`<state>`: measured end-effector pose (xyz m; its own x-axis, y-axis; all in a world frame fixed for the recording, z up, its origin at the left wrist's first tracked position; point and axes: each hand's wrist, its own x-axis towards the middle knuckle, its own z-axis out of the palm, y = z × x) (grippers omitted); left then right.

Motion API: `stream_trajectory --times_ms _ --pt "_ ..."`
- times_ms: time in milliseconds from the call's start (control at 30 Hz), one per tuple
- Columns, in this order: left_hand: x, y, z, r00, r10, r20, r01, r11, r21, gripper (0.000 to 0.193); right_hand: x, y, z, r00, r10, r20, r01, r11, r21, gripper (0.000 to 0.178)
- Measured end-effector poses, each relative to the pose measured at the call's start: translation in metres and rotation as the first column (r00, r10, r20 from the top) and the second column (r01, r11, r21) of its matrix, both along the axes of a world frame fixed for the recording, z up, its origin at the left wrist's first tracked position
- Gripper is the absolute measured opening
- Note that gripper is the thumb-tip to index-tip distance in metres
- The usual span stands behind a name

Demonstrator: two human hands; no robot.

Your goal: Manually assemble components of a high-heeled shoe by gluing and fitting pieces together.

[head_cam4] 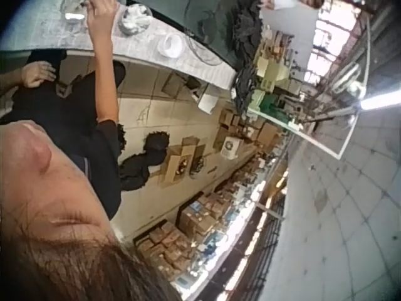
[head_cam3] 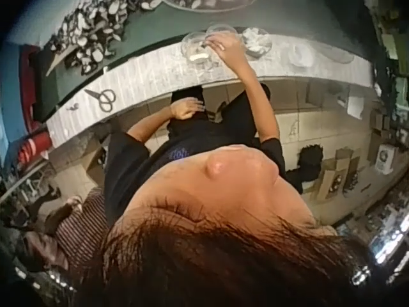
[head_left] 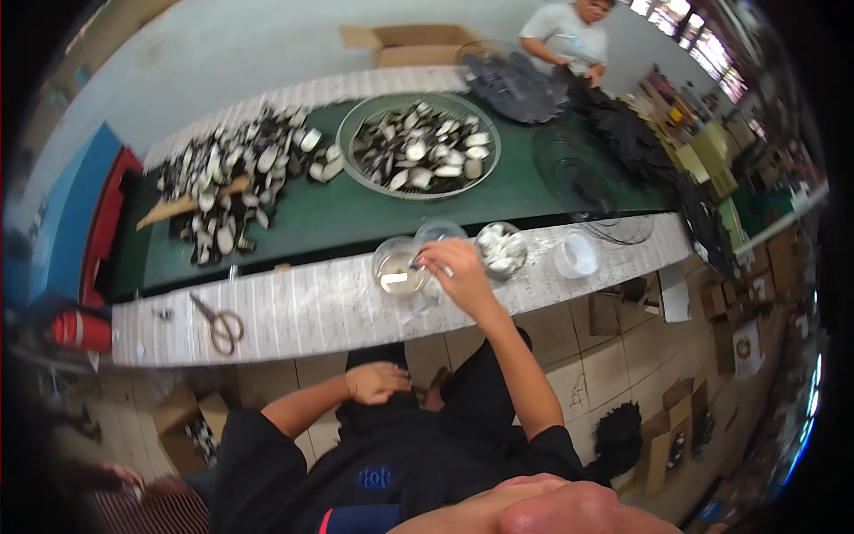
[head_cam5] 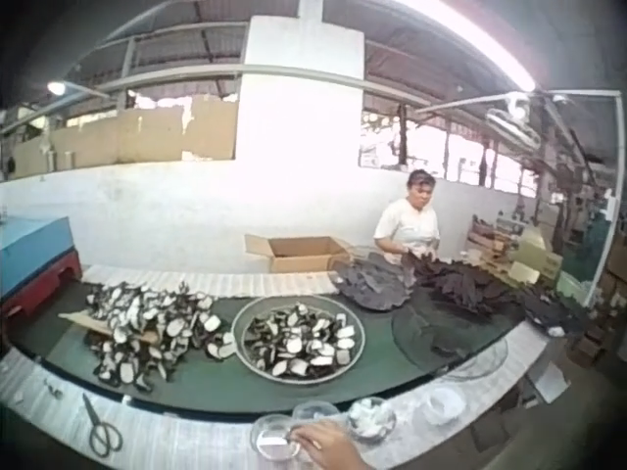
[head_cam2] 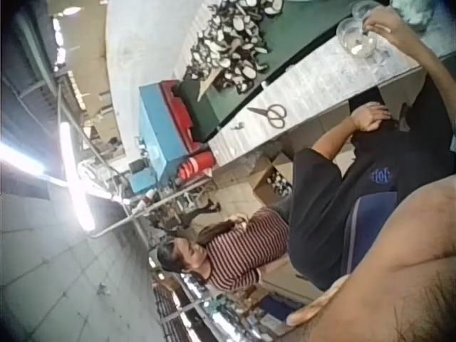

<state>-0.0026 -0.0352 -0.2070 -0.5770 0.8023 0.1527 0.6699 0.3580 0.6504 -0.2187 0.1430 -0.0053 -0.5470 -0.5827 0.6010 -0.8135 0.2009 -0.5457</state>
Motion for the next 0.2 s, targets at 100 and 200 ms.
stream_trajectory --times_ms 100,200 --pt "0.003 -0.004 -0.004 0.998 0.037 0.059 -0.042 0.995 0.085 0.045 -0.007 -0.015 -0.027 1.0 0.026 -0.011 -0.025 0.998 0.064 0.005" --pt "0.009 -0.009 -0.023 0.999 0.053 0.003 -0.053 0.991 0.119 0.049 -0.011 -0.027 -0.045 0.998 0.048 -0.029 -0.043 0.989 0.144 0.01"
